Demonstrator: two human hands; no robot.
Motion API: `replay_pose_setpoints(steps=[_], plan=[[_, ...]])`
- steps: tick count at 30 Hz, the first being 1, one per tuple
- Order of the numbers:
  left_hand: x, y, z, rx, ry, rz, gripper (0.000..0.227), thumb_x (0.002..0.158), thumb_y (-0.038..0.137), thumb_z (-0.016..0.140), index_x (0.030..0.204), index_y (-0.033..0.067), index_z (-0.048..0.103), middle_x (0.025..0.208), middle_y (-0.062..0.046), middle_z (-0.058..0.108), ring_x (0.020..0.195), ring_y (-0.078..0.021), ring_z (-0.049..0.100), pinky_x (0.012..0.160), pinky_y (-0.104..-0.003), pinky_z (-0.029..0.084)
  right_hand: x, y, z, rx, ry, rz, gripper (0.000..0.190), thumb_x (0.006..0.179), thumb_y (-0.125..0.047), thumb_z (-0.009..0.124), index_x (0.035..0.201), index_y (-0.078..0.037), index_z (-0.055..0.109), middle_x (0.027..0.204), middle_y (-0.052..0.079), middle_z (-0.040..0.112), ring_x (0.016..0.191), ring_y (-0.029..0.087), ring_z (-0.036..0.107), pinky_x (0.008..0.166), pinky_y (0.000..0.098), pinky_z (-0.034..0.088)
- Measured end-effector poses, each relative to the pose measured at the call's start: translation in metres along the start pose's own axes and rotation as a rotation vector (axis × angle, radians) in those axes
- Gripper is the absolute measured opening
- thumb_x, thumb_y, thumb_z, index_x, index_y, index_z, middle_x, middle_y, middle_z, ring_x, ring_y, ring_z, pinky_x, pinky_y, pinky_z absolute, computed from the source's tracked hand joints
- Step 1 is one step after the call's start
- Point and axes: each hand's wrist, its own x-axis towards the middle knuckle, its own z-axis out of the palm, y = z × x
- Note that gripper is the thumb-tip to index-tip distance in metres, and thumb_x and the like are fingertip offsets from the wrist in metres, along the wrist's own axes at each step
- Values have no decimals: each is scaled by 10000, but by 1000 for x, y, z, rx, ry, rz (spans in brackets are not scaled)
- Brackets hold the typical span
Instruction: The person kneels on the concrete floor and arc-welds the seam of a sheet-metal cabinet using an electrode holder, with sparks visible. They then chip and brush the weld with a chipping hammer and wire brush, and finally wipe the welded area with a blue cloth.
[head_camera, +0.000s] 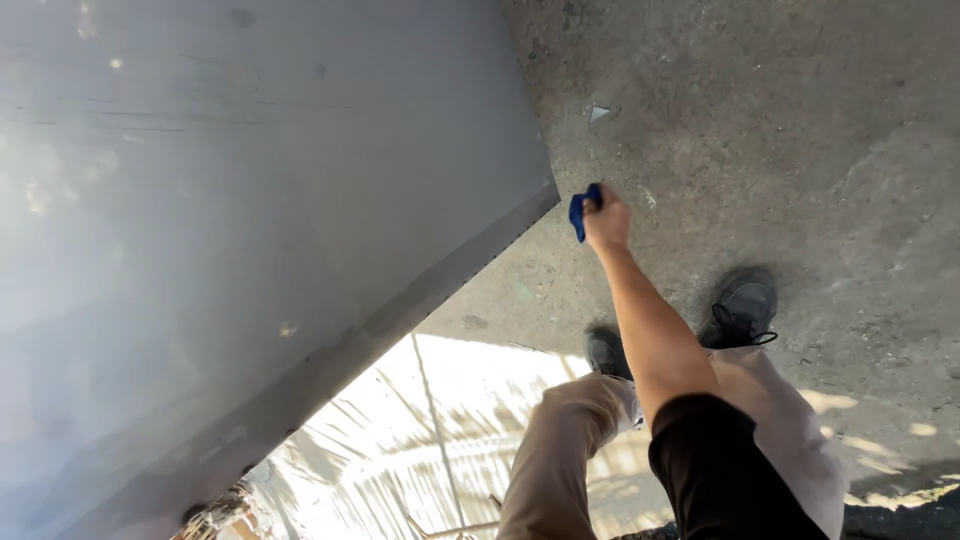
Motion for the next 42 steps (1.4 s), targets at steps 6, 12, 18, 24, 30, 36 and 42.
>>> replay_pose_setpoints(steps=[6, 12, 18, 24, 30, 36, 42], plan=[[2, -2, -52, -32, 5, 22, 402, 1225, 322, 628, 1014, -19, 600, 902, -145, 622, 751, -210, 627, 644, -337, 528, -42, -118, -49, 810, -20, 169, 363, 1067, -142, 603, 1427, -111, 632, 1237, 61, 713, 1046, 120, 638, 926, 266, 525], [29, 8, -133, -94, 15, 78, 397, 1224, 327, 629, 1035, -20, 592, 930, -154, 625, 780, -210, 646, 662, -324, 556, -157, -321, -134, 730, -115, 125, 416, 1055, -254, 544, 1462, -170, 568, 1389, 93, 623, 1122, 180, 657, 930, 290, 580], [58, 78, -159, -149, -7, -187, 397, 1169, 348, 557, 954, 16, 595, 754, -97, 634, 616, -176, 608, 556, -318, 480, -286, -531, -227, 784, -128, -438, 434, 1094, -245, 554, 1485, -59, 514, 1550, 179, 521, 1456, 320, 512, 1078, 385, 550], [60, 86, -160, -119, 64, -34, 424, 1221, 348, 582, 961, 14, 600, 808, -119, 647, 679, -231, 634, 617, -359, 511, -297, -575, -242, 601, -7, -724, 359, 1102, -136, 541, 1445, -32, 530, 1494, 168, 574, 1404, 294, 585, 1156, 418, 556], [52, 77, -163, -98, 14, -64, 401, 1220, 351, 555, 1004, 18, 611, 813, -108, 656, 672, -219, 648, 589, -367, 510, -290, -528, -213, 729, -78, -184, 436, 1070, -128, 539, 1502, -70, 518, 1494, 178, 592, 1162, 344, 650, 916, 379, 578], [32, -9, -147, -115, -71, -176, 395, 1209, 348, 532, 1033, 0, 595, 844, -120, 631, 662, -226, 615, 586, -377, 506, -288, -482, -137, 464, 317, -858, 488, 1094, -52, 621, 1548, -93, 447, 1612, 168, 440, 1471, 344, 486, 1233, 430, 433], [-34, -114, -135, -160, -79, -118, 332, 1191, 280, 539, 1071, -29, 558, 896, -137, 622, 735, -230, 595, 652, -378, 503, -188, -293, -42, 372, 435, -493, 501, 1055, -28, 523, 1538, 3, 391, 1571, 198, 489, 1455, 353, 515, 1220, 426, 450]])
